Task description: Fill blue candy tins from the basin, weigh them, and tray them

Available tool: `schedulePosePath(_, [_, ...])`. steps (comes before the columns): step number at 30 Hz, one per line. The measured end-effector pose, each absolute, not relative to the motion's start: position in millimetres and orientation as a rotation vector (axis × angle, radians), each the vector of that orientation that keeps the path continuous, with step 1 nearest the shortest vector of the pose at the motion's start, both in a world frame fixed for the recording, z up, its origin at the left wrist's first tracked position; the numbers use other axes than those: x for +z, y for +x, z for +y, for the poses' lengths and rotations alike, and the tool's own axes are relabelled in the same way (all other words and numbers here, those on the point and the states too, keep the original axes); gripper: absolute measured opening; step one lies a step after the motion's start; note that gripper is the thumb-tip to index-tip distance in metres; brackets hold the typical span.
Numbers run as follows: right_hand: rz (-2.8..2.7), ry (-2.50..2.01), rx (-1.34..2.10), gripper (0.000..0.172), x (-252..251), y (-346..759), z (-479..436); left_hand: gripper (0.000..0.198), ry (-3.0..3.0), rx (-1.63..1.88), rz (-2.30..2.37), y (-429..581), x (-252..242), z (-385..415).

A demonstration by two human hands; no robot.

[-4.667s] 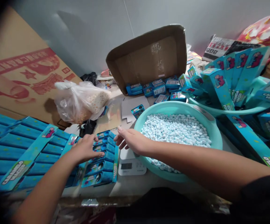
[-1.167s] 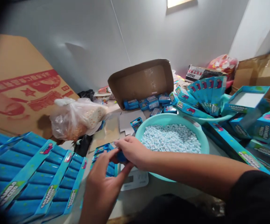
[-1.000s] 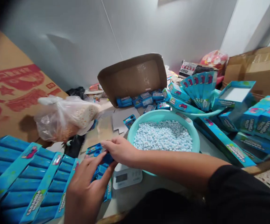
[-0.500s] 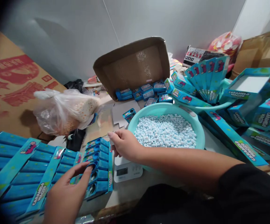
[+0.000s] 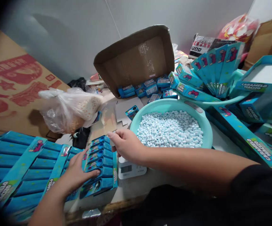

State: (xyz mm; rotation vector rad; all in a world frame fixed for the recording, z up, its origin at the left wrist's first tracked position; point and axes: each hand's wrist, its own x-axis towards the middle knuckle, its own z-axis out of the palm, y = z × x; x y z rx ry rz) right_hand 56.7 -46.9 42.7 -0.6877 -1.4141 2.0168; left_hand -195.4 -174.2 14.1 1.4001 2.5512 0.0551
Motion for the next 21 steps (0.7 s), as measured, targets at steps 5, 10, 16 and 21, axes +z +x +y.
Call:
schedulePosePath(5, [-1.442,-0.71,2.057,0.04,34.9,53.8,-51.0,0.126,1.51,-0.505,2.451,-176.8,43.8,-142.5])
schedulePosePath(10, [-1.534,-0.735,2.021,0.042,31.7,52.3,-54.1,0.127,1.625,-0.713,2.386,-159.5,59.1,-126.9])
schedulePosePath(16, [-1.522,-0.776,2.015,0.043,47.5,57.3,-54.7,0.13,1.602,-0.694,2.302,-160.2,57.4,-117.1])
schedulePosePath(21, [-1.522,-0.776,1.999,0.041,43.3,57.2,-50.8,0.125,1.656,-0.684,2.299,-151.9,64.3,-113.0])
